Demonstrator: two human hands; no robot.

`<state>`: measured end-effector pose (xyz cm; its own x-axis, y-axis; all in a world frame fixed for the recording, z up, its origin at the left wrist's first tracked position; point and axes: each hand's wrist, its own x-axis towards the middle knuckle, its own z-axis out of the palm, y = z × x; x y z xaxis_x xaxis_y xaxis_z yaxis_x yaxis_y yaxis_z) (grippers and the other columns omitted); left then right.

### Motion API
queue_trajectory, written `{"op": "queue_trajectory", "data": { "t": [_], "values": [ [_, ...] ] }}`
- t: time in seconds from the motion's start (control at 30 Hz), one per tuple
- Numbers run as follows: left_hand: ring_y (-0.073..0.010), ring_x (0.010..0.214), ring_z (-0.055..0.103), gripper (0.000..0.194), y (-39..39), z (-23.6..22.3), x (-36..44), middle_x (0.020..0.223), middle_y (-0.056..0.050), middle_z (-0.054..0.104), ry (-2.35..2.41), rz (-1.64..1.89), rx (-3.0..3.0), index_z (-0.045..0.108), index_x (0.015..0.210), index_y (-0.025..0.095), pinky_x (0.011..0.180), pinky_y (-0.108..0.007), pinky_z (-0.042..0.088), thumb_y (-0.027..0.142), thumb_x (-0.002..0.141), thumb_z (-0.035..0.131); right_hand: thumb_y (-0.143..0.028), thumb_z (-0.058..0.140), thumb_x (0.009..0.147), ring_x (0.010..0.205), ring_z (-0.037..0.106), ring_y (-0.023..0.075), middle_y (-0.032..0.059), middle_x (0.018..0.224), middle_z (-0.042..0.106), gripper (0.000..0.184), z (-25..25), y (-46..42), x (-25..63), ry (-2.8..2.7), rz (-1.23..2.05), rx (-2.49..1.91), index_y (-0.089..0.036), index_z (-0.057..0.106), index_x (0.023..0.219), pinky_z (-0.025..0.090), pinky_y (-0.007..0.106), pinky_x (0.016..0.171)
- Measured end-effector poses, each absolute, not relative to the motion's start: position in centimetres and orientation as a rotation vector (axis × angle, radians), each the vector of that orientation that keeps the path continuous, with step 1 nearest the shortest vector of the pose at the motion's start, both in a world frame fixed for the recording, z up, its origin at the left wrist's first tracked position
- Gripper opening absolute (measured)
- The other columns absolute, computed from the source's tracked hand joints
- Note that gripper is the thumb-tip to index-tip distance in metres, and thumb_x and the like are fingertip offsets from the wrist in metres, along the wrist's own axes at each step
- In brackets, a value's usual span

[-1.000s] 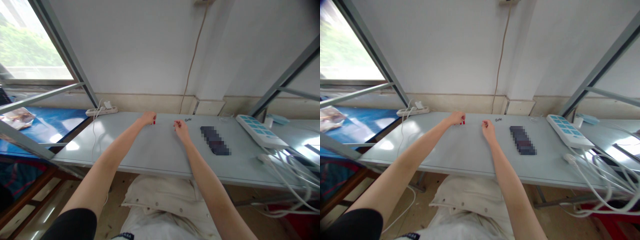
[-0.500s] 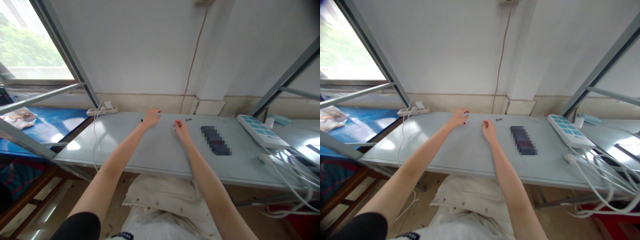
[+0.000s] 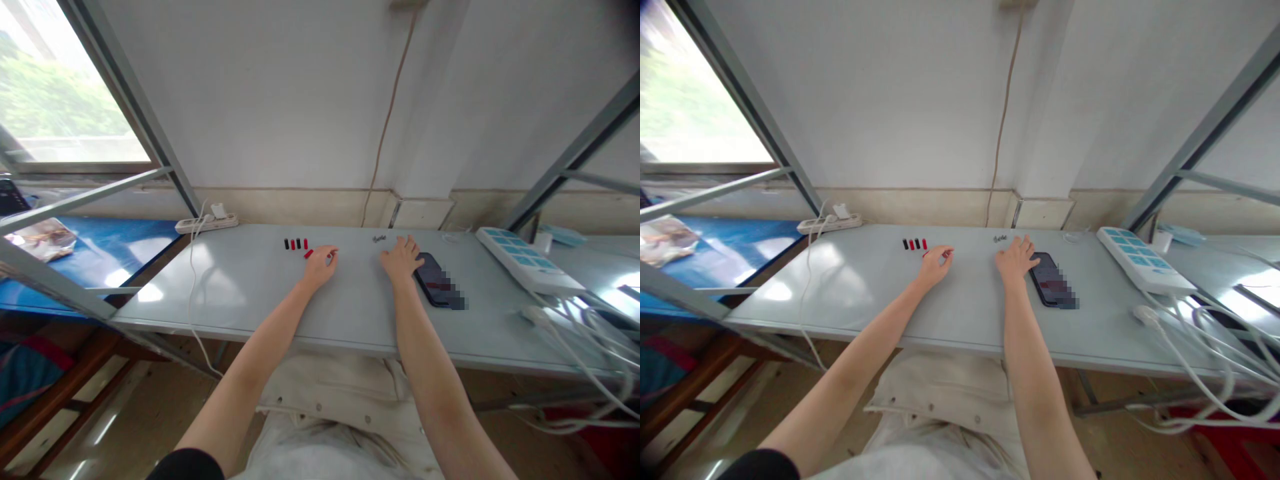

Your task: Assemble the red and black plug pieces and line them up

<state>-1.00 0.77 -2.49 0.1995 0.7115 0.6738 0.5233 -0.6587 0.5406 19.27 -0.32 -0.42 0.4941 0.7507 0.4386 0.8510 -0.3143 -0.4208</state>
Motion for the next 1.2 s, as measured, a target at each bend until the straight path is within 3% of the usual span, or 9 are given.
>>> {"op": "queue_trajectory", "data": {
  "t": [0.23, 0.43, 0.6, 0.73, 0.93, 1.2],
  "values": [
    [-0.0126, 0.073, 0.056, 0.018, 1.0, -2.9, -1.2, 0.079, -0.004, 0.063, 1.271, 1.368, 2.276, 0.059, 0.089, 0.015, 0.076, -0.027, 0.044, 0.018, 0.076, 0.047, -0.020, 0.044, 0.064, 0.114, 0.032, 0.0332, 0.0178, 0.129, 0.035, 0.052, -1.1, 0.3, 20.5, -1.215, -0.136, -2.151, -0.011, 0.044, 0.115, 0.022, 0.063, 0.088],
    [-0.0109, 0.066, 0.055, 0.018, 0.9, -2.9, -1.1, 0.073, -0.003, 0.063, 1.245, 1.210, 2.284, 0.061, 0.085, 0.016, 0.068, -0.023, 0.044, 0.021, 0.077, 0.046, -0.014, 0.039, 0.063, 0.105, 0.044, 0.0259, 0.0173, 0.121, 0.043, 0.045, -1.5, 1.2, 19.1, -1.464, -0.159, -1.712, -0.012, 0.048, 0.107, 0.038, 0.042, 0.083],
    [-0.0102, 0.059, 0.053, 0.019, 0.6, -2.6, -1.2, 0.067, -0.002, 0.062, 1.224, 1.155, 2.291, 0.061, 0.082, 0.015, 0.059, -0.021, 0.041, 0.023, 0.077, 0.045, -0.016, 0.036, 0.069, 0.069, 0.054, 0.0164, 0.0106, 0.089, 0.059, 0.034, -1.8, 1.5, 17.3, -1.663, 0.084, -1.454, -0.014, 0.053, 0.098, 0.043, 0.032, 0.071],
    [-0.0109, 0.061, 0.053, 0.019, 0.3, -2.4, -1.2, 0.067, -0.003, 0.062, 1.198, 1.107, 2.354, 0.062, 0.081, 0.015, 0.061, -0.022, 0.041, 0.023, 0.076, 0.046, -0.021, 0.038, 0.074, 0.062, 0.054, 0.0160, 0.0058, 0.070, 0.060, 0.028, -1.7, 1.1, 16.4, -1.741, 0.184, -1.424, -0.017, 0.054, 0.096, 0.042, 0.030, 0.066],
    [-0.0126, 0.065, 0.054, 0.018, 0.0, -2.0, -1.4, 0.071, -0.003, 0.062, 1.295, 1.005, 2.432, 0.063, 0.079, 0.017, 0.064, -0.024, 0.042, 0.021, 0.076, 0.045, -0.020, 0.039, 0.074, 0.060, 0.054, 0.0153, 0.0037, 0.064, 0.059, 0.023, -1.7, 0.9, 16.2, -1.796, 0.204, -1.439, -0.018, 0.058, 0.087, 0.040, 0.028, 0.064],
    [-0.0188, 0.092, 0.053, 0.021, 0.8, -0.7, -4.1, 0.091, -0.009, 0.060, 2.003, 1.087, 2.273, 0.060, 0.083, 0.017, 0.082, -0.030, 0.040, 0.023, 0.079, 0.040, -0.020, 0.040, 0.074, 0.058, 0.054, 0.0150, 0.0035, 0.064, 0.059, 0.023, -1.7, 0.9, 16.1, -1.779, 0.248, -1.476, -0.017, 0.058, 0.089, 0.040, 0.028, 0.062]
  ]
}}
